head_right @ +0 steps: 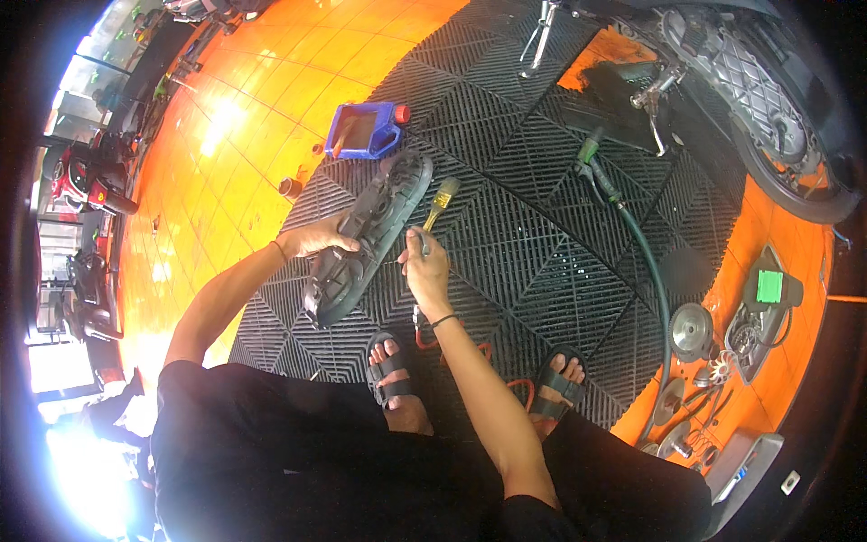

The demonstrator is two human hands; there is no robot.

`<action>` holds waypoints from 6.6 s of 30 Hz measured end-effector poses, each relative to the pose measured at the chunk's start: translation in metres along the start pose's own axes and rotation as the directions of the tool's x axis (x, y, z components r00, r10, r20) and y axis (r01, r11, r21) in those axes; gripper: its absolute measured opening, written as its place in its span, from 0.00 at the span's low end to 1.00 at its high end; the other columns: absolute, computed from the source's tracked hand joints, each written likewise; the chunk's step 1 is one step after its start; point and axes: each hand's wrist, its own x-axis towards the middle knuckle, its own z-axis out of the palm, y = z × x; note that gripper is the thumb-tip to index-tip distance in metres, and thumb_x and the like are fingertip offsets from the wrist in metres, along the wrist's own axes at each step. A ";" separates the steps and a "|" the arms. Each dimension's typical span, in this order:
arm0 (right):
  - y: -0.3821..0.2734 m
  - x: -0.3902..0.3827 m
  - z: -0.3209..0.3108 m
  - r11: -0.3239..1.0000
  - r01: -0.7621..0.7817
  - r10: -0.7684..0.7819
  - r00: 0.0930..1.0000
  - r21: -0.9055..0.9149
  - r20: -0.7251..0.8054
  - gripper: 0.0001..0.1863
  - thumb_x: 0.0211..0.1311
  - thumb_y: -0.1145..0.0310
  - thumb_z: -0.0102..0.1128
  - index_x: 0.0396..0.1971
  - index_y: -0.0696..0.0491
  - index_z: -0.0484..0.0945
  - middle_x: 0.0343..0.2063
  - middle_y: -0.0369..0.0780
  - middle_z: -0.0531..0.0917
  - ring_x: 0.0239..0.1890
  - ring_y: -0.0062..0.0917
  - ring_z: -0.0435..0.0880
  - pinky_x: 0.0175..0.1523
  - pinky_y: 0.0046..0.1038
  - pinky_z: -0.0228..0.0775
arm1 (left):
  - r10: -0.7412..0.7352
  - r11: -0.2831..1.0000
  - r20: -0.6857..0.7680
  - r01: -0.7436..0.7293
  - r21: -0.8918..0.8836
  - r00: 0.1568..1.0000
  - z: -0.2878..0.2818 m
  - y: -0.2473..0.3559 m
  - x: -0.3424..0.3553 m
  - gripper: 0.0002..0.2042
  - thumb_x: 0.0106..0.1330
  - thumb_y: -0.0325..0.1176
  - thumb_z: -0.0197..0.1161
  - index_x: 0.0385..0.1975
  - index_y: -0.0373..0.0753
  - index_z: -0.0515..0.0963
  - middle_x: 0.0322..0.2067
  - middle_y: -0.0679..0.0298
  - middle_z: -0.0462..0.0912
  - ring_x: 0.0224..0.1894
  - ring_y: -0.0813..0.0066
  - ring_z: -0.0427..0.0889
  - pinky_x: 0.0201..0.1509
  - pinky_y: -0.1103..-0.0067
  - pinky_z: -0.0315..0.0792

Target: The person cleans motorcycle engine components using an air nozzle and a brush. They blow dust out of a circular clutch housing and then use a small brush to clean the internal surfaces of a metal engine cover while sitting on a mat.

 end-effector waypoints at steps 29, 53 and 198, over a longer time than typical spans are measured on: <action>-0.024 -0.004 -0.073 0.957 -0.189 0.125 0.953 0.220 0.277 0.23 0.77 0.45 0.55 0.49 0.52 0.81 0.18 0.31 0.75 0.15 0.11 0.67 0.16 0.17 0.53 | 0.086 0.968 -0.343 0.002 0.249 0.935 0.077 0.002 0.011 0.61 0.47 0.41 0.87 0.76 0.30 0.48 0.64 0.48 0.72 0.65 0.60 0.74 0.71 0.68 0.68; -0.048 0.044 -0.067 0.915 -0.025 0.008 0.999 0.402 0.045 0.21 0.78 0.46 0.55 0.46 0.51 0.80 0.17 0.30 0.73 0.14 0.11 0.68 0.15 0.18 0.55 | 0.101 0.986 -0.281 -0.058 0.156 0.954 0.064 -0.007 0.016 0.58 0.49 0.33 0.86 0.76 0.32 0.50 0.61 0.55 0.73 0.62 0.64 0.74 0.70 0.68 0.69; 0.059 -0.043 0.002 0.972 -0.180 0.220 0.923 -0.153 0.315 0.31 0.78 0.44 0.50 0.22 0.54 0.78 0.13 0.36 0.78 0.17 0.20 0.78 0.27 0.30 0.69 | 0.034 0.994 -0.168 -0.016 0.109 0.985 0.034 -0.003 0.003 0.56 0.57 0.38 0.81 0.79 0.36 0.45 0.70 0.56 0.66 0.70 0.64 0.67 0.76 0.68 0.63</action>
